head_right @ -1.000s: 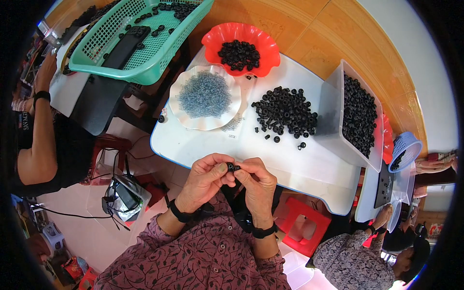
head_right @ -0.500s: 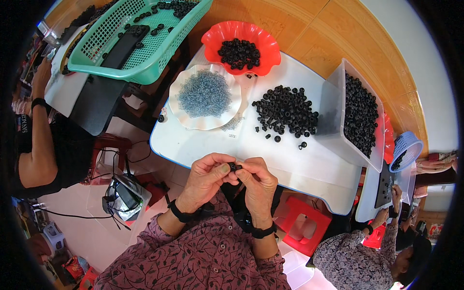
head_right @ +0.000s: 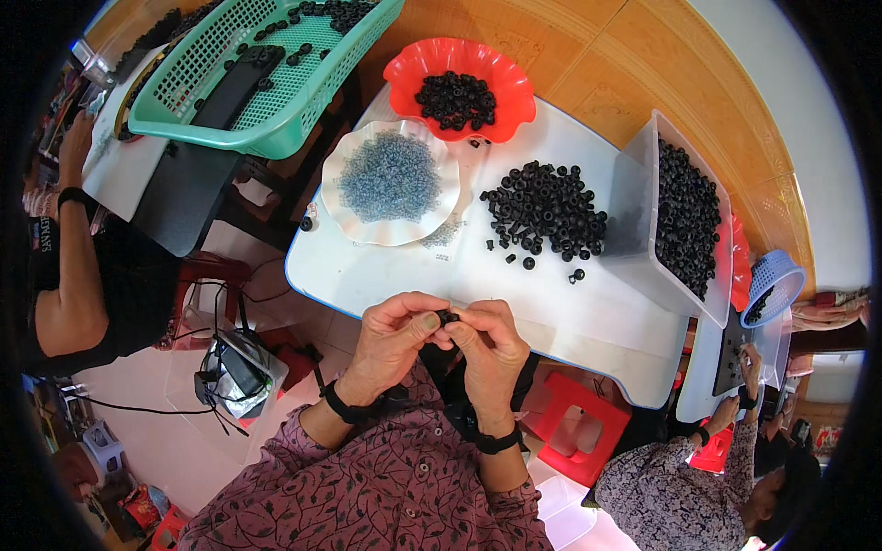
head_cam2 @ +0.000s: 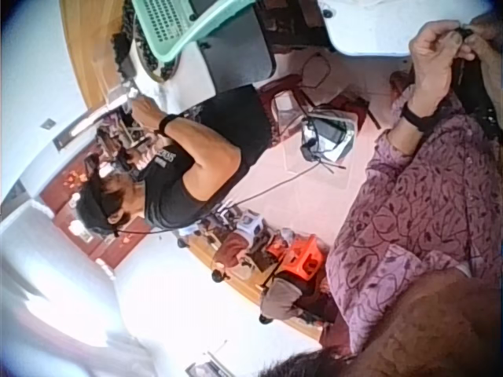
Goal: Manually assembling small black plastic components by inserting tiny metal pins or similar items and sorting them into containers.
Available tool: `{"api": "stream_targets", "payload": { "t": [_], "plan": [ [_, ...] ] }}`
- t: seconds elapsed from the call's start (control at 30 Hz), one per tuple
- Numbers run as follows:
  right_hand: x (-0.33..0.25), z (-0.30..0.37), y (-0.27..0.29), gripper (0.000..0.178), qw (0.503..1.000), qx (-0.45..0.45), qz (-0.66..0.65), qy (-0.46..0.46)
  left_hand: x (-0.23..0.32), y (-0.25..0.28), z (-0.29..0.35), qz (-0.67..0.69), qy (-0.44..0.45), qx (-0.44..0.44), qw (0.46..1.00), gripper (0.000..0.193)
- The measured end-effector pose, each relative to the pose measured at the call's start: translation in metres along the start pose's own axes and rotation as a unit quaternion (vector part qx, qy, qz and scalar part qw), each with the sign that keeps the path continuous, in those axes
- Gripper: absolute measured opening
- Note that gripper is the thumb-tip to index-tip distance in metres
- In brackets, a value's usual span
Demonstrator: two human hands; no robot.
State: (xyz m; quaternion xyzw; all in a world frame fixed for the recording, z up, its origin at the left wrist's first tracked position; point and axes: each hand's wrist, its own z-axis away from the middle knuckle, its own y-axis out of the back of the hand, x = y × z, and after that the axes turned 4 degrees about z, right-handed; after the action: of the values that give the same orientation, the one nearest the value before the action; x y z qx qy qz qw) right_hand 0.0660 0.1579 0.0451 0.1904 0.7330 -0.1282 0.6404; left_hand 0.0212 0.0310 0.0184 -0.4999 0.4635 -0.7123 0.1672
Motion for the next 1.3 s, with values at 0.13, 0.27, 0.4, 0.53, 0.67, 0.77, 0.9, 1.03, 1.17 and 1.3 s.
{"api": "stream_targets", "payload": {
  "t": [0.13, 0.27, 0.4, 0.53, 0.67, 0.77, 0.9, 1.03, 1.17, 1.3],
  "plan": [
    [-0.003, -0.001, 0.000, 0.012, 0.999, -0.008, 0.042, 0.016, 0.002, 0.000, 0.000, -0.034, -0.019, -0.005, 0.999, 0.019],
    [-0.012, -0.003, 0.002, 0.014, 0.999, -0.033, 0.038, 0.010, 0.007, -0.002, -0.001, -0.072, -0.025, -0.017, 0.997, 0.017],
    [-0.013, -0.002, 0.003, 0.015, 0.999, -0.020, -0.003, -0.037, 0.008, -0.003, -0.001, -0.109, -0.041, -0.033, 0.993, 0.016],
    [-0.020, -0.001, 0.001, 0.014, 0.999, -0.020, 0.013, -0.043, 0.009, -0.004, -0.001, -0.111, -0.040, -0.035, 0.992, 0.016],
    [-0.017, 0.004, -0.002, 0.016, 0.995, -0.008, 0.097, 0.018, 0.010, -0.006, 0.000, -0.119, -0.031, -0.023, 0.992, 0.015],
    [-0.018, 0.005, -0.006, 0.018, 0.990, -0.006, 0.132, 0.046, 0.010, -0.005, 0.000, -0.132, -0.039, -0.012, 0.990, 0.015],
    [-0.018, 0.006, -0.006, 0.018, 0.988, -0.013, 0.141, 0.056, 0.009, -0.005, 0.000, -0.120, -0.043, -0.002, 0.992, 0.015],
    [-0.018, 0.005, -0.005, 0.016, 0.995, -0.008, 0.097, 0.009, 0.008, -0.002, 0.000, -0.111, -0.022, -0.007, 0.994, 0.018],
    [-0.018, 0.005, -0.004, 0.014, 0.997, -0.004, 0.068, -0.022, 0.010, -0.003, 0.001, -0.037, 0.020, 0.007, 0.999, 0.022],
    [-0.015, 0.006, -0.006, 0.014, 0.999, 0.002, 0.004, -0.046, 0.008, 0.000, 0.000, 0.062, 0.047, 0.000, 0.997, 0.024]
  ]
}}
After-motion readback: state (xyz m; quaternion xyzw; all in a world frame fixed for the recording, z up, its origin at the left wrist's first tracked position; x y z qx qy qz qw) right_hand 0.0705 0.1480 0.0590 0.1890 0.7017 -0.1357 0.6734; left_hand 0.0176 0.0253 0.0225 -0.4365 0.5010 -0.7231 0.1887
